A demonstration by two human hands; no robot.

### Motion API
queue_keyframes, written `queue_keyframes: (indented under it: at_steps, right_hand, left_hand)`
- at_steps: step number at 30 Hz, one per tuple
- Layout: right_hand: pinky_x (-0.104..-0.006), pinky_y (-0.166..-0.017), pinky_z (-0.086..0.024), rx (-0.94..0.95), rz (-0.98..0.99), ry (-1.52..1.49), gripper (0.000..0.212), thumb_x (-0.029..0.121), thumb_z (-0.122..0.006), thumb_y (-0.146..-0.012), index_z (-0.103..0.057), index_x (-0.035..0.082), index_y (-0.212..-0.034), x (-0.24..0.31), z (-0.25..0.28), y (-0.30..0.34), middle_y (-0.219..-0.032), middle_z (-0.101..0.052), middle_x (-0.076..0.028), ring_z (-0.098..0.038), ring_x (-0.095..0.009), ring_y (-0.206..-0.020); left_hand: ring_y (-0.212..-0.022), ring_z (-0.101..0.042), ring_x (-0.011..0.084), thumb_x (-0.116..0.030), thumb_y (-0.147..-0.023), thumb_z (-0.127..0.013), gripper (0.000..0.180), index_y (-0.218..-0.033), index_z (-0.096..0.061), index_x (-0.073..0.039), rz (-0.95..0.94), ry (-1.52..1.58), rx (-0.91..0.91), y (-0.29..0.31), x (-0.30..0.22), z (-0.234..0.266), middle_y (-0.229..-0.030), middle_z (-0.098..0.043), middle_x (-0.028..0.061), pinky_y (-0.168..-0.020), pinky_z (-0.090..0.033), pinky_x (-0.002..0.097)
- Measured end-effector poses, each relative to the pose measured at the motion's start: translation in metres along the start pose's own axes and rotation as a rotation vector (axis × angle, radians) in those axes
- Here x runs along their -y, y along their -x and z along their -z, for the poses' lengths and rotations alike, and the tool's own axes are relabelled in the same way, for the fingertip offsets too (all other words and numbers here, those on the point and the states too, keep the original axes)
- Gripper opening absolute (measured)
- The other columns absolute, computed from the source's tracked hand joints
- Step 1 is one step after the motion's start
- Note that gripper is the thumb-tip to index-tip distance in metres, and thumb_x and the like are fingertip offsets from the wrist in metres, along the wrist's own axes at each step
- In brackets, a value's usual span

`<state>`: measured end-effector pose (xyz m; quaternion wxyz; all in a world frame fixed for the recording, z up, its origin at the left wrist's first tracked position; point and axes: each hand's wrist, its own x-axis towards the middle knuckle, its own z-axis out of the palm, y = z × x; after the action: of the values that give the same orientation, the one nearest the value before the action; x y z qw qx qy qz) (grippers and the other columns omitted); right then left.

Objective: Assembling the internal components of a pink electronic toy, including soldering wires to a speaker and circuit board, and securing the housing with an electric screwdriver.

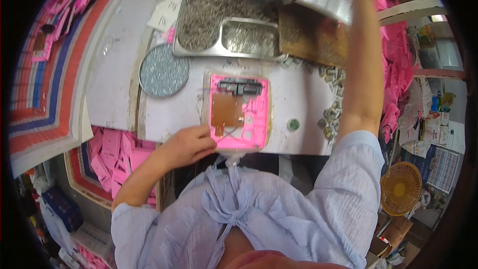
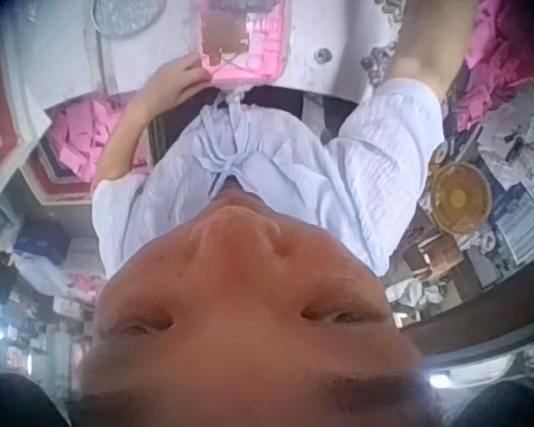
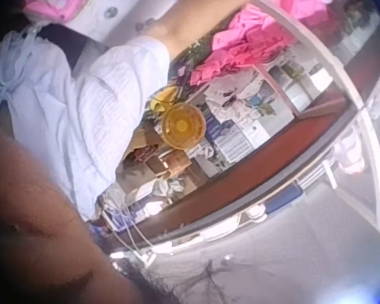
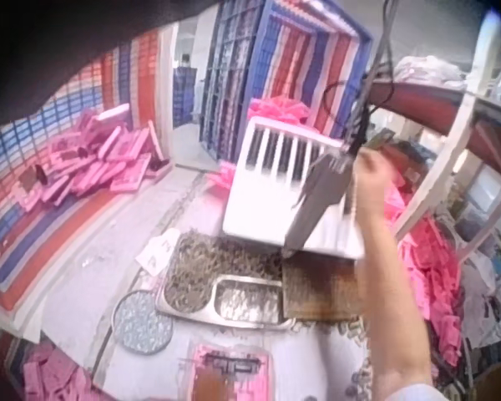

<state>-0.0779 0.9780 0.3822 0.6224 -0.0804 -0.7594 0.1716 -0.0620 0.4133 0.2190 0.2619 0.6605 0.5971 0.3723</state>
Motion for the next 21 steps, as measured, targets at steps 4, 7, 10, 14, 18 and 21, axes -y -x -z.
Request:
queue_keyframes:
  at_steps: [4, 7, 10, 14, 18, 21]
  right_hand:
    - [-0.03, -0.074, -0.052, 0.112, -0.546, -0.104, 0.019, 0.006, -0.067, -0.092, -0.074, 0.001, -0.109, 0.171, 0.103, 0.094, -0.09, -0.072, -0.004, -0.066, -0.015, -0.08]
    - [-0.0351, -0.086, -0.053, 0.935, -0.369, -0.279, 0.017, 0.008, -0.079, -0.081, -0.073, 0.007, -0.097, 0.253, 0.133, 0.199, -0.094, -0.072, -0.005, -0.067, -0.023, -0.092]
    - [-0.0403, -0.084, -0.051, 1.084, -0.302, -0.318, 0.014, 0.008, -0.076, -0.081, -0.071, 0.009, -0.094, 0.273, 0.131, 0.261, -0.091, -0.069, -0.005, -0.063, -0.028, -0.093]
    - [-0.0407, -0.083, -0.05, 1.124, -0.189, -0.256, 0.017, 0.011, -0.077, -0.079, -0.07, 0.011, -0.094, 0.271, 0.126, 0.278, -0.094, -0.068, -0.003, -0.06, -0.029, -0.097]
    - [-0.0401, -0.086, -0.05, 1.166, -0.1, -0.203, 0.027, 0.013, -0.081, -0.075, -0.069, 0.013, -0.098, 0.273, 0.126, 0.275, -0.104, -0.068, 0.0, -0.059, -0.029, -0.102]
    - [-0.0412, -0.086, -0.05, 1.138, -0.072, -0.194, 0.029, 0.016, -0.083, -0.073, -0.068, 0.013, -0.098, 0.269, 0.13, 0.286, -0.105, -0.068, 0.001, -0.059, -0.029, -0.104]
  left_hand:
    - [-0.082, -0.062, 0.0355, -0.006, -0.083, -0.075, 0.016, -0.092, -0.062, -0.004, 0.029, 0.026, 0.022, -0.002, -0.003, 0.001, -0.09, -0.057, 0.0135, -0.068, -0.051, 0.0436]
    - [-0.083, -0.062, 0.0359, -0.006, -0.083, -0.076, 0.016, -0.092, -0.062, -0.004, 0.035, 0.024, 0.064, -0.008, -0.004, 0.005, -0.092, -0.057, 0.0142, -0.069, -0.051, 0.0433]
    - [-0.083, -0.063, 0.0358, -0.005, -0.082, -0.077, 0.018, -0.094, -0.064, -0.004, 0.067, 0.017, 0.067, -0.006, -0.006, 0.007, -0.092, -0.059, 0.014, -0.07, -0.051, 0.0429]
    - [-0.081, -0.062, 0.0336, -0.004, -0.079, -0.08, 0.022, -0.097, -0.067, -0.007, 0.097, 0.008, 0.053, -0.005, -0.008, 0.005, -0.089, -0.059, 0.0124, -0.069, -0.051, 0.0413]
    - [-0.078, -0.061, 0.0314, -0.004, -0.079, -0.08, 0.022, -0.097, -0.067, -0.007, 0.103, -0.014, 0.03, -0.003, -0.01, 0.004, -0.085, -0.056, 0.011, -0.066, -0.049, 0.0404]
    - [-0.078, -0.061, 0.0313, -0.004, -0.078, -0.08, 0.022, -0.097, -0.068, -0.007, 0.104, -0.004, 0.017, -0.003, -0.008, 0.002, -0.084, -0.056, 0.0106, -0.066, -0.049, 0.0402]
